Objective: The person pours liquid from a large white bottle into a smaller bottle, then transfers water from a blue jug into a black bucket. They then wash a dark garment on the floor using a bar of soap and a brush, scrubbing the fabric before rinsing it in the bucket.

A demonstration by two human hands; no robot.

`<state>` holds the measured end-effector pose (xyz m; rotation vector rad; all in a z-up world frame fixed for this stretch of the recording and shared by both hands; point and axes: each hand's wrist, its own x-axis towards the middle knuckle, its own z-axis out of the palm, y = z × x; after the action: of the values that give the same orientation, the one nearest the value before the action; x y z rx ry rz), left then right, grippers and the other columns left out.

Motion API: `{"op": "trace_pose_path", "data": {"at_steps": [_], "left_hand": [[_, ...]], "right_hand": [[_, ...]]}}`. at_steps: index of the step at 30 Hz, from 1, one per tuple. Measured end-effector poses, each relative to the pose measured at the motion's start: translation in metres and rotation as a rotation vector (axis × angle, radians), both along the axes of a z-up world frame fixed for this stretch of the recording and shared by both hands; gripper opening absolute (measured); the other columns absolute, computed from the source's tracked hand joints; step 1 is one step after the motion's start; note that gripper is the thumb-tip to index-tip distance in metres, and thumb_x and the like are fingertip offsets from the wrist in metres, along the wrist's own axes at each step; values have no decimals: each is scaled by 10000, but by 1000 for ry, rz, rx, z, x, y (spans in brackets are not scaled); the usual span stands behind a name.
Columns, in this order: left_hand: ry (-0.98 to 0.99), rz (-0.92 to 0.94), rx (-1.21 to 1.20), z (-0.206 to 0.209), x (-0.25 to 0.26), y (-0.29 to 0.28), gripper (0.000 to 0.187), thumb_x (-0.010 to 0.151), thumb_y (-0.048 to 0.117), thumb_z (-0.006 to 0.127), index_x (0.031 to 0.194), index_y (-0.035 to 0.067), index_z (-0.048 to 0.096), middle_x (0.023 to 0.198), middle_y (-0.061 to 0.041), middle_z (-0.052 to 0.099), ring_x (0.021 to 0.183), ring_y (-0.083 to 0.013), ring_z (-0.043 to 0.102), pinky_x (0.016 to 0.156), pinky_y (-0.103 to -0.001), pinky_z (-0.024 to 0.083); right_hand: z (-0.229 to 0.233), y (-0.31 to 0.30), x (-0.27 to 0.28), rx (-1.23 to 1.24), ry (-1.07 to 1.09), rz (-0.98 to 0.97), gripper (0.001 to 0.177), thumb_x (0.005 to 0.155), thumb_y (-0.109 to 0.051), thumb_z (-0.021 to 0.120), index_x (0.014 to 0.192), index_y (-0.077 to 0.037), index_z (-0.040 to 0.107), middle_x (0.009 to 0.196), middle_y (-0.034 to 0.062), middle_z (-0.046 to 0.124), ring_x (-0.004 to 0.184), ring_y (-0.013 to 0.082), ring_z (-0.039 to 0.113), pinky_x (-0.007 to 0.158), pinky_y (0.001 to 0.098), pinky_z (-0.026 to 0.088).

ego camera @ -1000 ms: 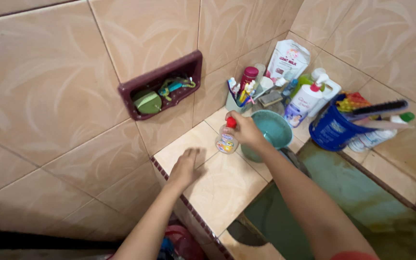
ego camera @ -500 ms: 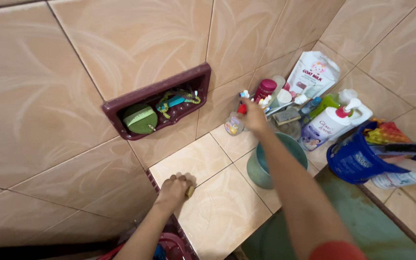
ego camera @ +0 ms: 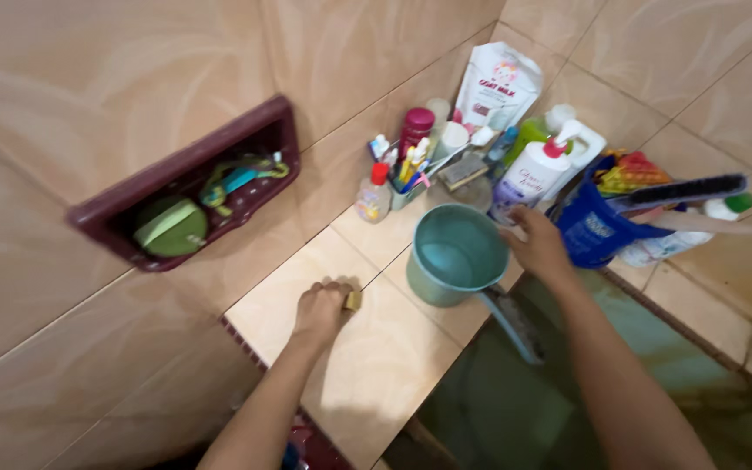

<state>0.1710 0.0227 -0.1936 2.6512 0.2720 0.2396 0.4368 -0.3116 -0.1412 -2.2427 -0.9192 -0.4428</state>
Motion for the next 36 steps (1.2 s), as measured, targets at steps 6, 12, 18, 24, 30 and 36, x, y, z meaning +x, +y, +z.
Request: {"op": "trace_pose_path", "data": {"at_steps": [6,12,18,24,30,36], "left_hand": [[-53,-10,-144,6,42,-34,381,717,174,831,1066,87,706,1094,-138,702,984,-341,664,823,-450,546],[-67,-3,311,-39,57,-37,325,824,193,749,1089,27,662,1017,-166,684,932,-326,671,754,-440,561],[30,-63,191,-30,54,-31,508,700,216,813,1150,47,648,1107,-183,659,1065,-350,636,828,-480,540],[-162,-59,-216,33,57,-23,578,718,182,823,1239,23,628,1252,-185,638,1112,-396,622,942,-476,527],[-432,-83,-996,76,77,-21,626,885,241,776,1407,0,528,1351,-128,634,1123,-229,664,924,-342,556],[-353,65,-1480,62,35,16,376,911,212,759,1164,-66,745,984,-126,790,816,-222,742,771,-347,623]], "right_hand": [[-17,63,105,-119,-35,13,254,902,-129,722,1156,-117,726,1032,165,693,984,359,685,870,441,549],[-30,96,154,-392,-185,-40,215,851,-111,665,1051,-122,745,1049,143,704,972,368,689,794,494,551],[-33,108,171,-577,-190,-79,104,868,-123,652,916,-66,724,959,161,735,900,361,722,760,480,581],[16,108,130,95,89,-50,44,957,-65,718,977,-27,726,836,147,727,783,252,684,727,374,551],[77,151,10,309,338,627,110,912,-65,762,1012,-38,724,1017,56,703,944,113,700,852,273,583],[87,211,-105,17,123,679,168,793,-65,823,949,-86,762,1011,91,667,984,254,655,776,327,583]]}}
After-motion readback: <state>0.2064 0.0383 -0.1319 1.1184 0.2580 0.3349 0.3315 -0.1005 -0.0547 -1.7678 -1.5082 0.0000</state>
